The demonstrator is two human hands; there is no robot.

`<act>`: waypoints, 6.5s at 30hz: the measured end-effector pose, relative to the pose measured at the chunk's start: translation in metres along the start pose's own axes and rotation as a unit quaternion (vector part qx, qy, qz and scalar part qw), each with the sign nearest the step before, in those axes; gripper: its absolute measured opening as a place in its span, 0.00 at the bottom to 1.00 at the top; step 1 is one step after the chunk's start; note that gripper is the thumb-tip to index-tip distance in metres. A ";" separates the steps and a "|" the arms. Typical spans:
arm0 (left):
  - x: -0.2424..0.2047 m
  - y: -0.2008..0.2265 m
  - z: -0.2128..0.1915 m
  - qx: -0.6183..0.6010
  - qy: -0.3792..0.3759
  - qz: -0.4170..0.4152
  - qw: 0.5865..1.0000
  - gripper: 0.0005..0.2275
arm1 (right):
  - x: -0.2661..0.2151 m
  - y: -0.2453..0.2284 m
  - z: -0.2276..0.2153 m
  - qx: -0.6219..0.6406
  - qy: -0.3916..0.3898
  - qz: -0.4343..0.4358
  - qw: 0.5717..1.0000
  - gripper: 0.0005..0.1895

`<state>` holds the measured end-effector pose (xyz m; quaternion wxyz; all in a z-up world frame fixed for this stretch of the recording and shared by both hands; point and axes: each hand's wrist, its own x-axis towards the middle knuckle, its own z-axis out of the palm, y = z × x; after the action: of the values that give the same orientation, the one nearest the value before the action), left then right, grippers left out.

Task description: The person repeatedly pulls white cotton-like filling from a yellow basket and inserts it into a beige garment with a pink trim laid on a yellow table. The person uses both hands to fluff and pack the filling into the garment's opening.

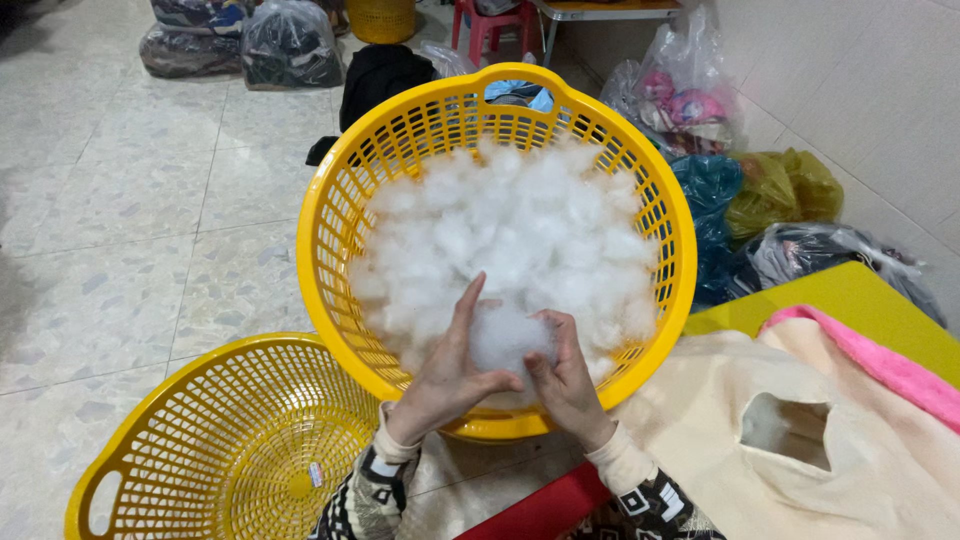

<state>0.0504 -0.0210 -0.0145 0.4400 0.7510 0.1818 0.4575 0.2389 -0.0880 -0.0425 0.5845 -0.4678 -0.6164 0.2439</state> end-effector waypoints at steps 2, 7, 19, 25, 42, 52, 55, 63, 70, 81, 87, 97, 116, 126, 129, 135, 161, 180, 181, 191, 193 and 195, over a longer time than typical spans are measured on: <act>0.000 0.002 0.006 0.012 0.003 -0.054 0.998 0.40 | 0.002 -0.006 0.000 -0.033 -0.034 -0.015 0.999 0.17; 0.003 0.000 0.007 0.066 0.001 -0.063 0.996 0.14 | 0.012 -0.034 -0.004 -0.175 0.032 -0.058 0.982 0.04; 0.001 -0.006 0.007 0.030 0.026 -0.129 0.991 0.14 | 0.034 -0.087 -0.024 -0.128 0.277 -0.247 0.920 0.04; -0.004 -0.001 0.009 -0.097 0.070 -0.155 0.981 0.18 | 0.069 -0.067 -0.056 -0.353 0.139 -0.127 0.916 0.20; -0.012 0.003 0.006 0.061 0.248 -0.043 0.966 0.08 | 0.006 0.008 -0.021 -0.037 -0.022 0.055 0.998 0.14; 0.028 -0.042 -0.056 0.311 0.235 0.129 0.912 0.11 | 0.003 0.018 -0.025 -0.124 0.063 0.022 0.990 0.09; 0.030 -0.057 -0.041 0.396 -0.219 -0.083 0.888 0.12 | 0.004 0.018 -0.027 -0.039 0.085 0.065 0.994 0.09; 0.013 0.012 -0.025 0.072 0.080 -0.038 0.993 0.21 | 0.005 0.004 -0.015 0.080 0.095 0.146 0.981 0.14; 0.018 0.029 0.006 0.036 -0.013 -0.038 0.999 0.16 | 0.007 -0.021 -0.014 0.155 0.058 0.194 0.967 0.20; 0.000 0.008 0.010 0.020 0.009 -0.094 0.995 0.13 | 0.033 -0.091 -0.058 -0.115 0.293 -0.285 0.905 0.06; -0.003 -0.005 0.012 -0.205 0.122 -0.080 0.968 0.14 | 0.068 -0.081 -0.043 -0.425 0.042 -0.194 0.883 0.33; -0.005 -0.018 0.016 -0.097 0.207 0.042 0.972 0.09 | 0.019 -0.012 0.005 -0.009 -0.053 0.076 0.996 0.20; 0.041 -0.010 -0.066 0.421 0.156 -0.034 0.893 0.12 | 0.006 0.003 0.000 0.054 -0.012 0.178 0.983 0.17; 0.024 -0.002 -0.007 0.136 -0.056 0.061 0.987 0.07 | -0.010 0.006 -0.002 -0.061 0.003 0.075 0.995 0.10; 0.023 -0.015 0.001 0.144 0.089 0.102 0.980 0.03 | -0.012 0.008 -0.004 -0.109 0.031 0.059 0.992 0.08; 0.033 -0.049 -0.029 0.281 0.247 -0.003 0.927 0.01 | -0.017 0.008 -0.006 -0.064 0.077 0.007 0.995 0.07; 0.006 -0.035 0.012 -0.001 0.002 -0.105 0.994 0.11 | 0.047 -0.093 -0.071 -0.274 0.137 -0.150 0.940 0.14; 0.005 -0.041 0.004 -0.041 0.299 0.023 0.953 0.05 | 0.012 -0.013 -0.026 -0.193 0.026 -0.042 0.980 0.02; 0.007 -0.039 -0.003 -0.007 0.344 0.038 0.938 0.06 | 0.011 -0.011 -0.029 -0.210 0.026 -0.046 0.976 0.02; 0.083 -0.014 -0.061 0.439 0.028 0.071 0.895 0.41 | 0.017 -0.044 -0.047 -0.443 0.031 -0.104 0.890 0.31; 0.108 -0.025 -0.040 0.462 -0.166 -0.039 0.870 0.56 | 0.044 -0.043 -0.065 -0.513 0.011 -0.082 0.854 0.50; 0.131 -0.044 -0.017 0.486 -0.222 0.008 0.845 0.59 | 0.082 -0.028 -0.079 -0.576 -0.068 0.028 0.814 0.70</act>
<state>0.1094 0.0996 0.0218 0.0437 0.9516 0.2726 0.1348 0.3158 -0.0492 0.0370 0.1581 -0.7184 -0.6688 -0.1078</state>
